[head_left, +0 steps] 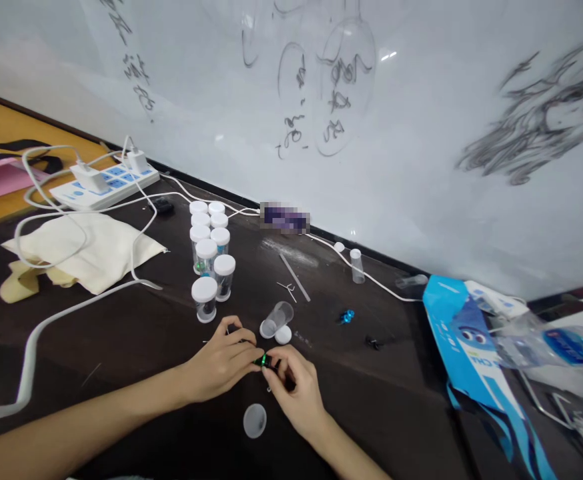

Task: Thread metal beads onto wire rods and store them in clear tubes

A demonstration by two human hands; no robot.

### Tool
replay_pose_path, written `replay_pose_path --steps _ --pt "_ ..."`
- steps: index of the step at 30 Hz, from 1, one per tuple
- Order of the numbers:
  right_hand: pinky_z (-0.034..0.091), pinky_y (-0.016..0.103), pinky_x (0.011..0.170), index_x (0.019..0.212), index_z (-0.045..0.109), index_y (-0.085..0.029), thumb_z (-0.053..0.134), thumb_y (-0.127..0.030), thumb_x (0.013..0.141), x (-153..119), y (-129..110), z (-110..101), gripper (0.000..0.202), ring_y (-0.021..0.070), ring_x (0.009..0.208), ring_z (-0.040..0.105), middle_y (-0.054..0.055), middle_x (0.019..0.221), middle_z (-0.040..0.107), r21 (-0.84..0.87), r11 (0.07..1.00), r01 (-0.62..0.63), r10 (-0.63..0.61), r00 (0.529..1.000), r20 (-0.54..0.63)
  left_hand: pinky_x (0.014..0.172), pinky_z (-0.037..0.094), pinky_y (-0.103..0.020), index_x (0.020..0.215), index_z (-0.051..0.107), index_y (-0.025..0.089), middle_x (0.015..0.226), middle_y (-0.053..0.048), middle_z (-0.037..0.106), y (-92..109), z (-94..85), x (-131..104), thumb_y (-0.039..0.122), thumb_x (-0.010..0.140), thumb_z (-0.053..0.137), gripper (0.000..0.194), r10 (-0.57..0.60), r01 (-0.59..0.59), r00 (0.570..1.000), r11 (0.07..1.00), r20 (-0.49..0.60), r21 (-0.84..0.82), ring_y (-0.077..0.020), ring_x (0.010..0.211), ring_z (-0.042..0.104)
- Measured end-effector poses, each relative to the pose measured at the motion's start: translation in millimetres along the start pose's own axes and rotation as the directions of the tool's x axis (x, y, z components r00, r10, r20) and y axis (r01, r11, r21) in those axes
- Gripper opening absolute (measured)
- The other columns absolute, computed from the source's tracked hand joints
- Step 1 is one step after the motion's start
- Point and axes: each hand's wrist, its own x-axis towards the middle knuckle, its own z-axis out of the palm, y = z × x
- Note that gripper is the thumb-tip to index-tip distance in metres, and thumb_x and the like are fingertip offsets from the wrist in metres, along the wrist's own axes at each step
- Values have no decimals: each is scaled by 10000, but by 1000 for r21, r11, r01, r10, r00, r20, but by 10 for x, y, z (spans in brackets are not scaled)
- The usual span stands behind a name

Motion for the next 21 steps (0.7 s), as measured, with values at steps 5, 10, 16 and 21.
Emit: replay_pose_path --steps 5,10,16,21 --pt "431 211 581 967 636 -193 589 -152 873 21 9 8 113 112 578 527 -20 727 584 -30 999 -33 32 999 -9 897 293 -410 1051 599 131 851 -36 718 10 6 36 147 975 475 146 -1 1 1000 1000 9 -3 -202 882 588" --pt "447 197 576 1020 623 -202 582 -194 881 17 64 2 144 109 583 552 -9 784 613 6 1000 -28 28 1000 12 922 264 -396 1062 600 137 858 -32 704 21 13 76 159 996 427 186 -15 15 1000 1000 0 -22 -196 879 573" --pt "439 193 537 1003 631 -198 572 -183 859 14 126 15 156 106 539 540 -2 774 628 -74 997 1 0 1000 15 942 255 -399 1047 611 164 849 -28 693 17 77 36 193 1001 434 185 -61 60 998 996 -18 -67 -190 881 575" --pt "419 180 454 829 657 -196 613 -304 856 5 314 127 119 91 442 507 -7 676 645 -76 997 32 -36 998 -54 888 297 -380 956 624 159 698 1 686 -102 329 -26 244 1004 439 209 47 -48 975 999 -217 1 -167 755 581"
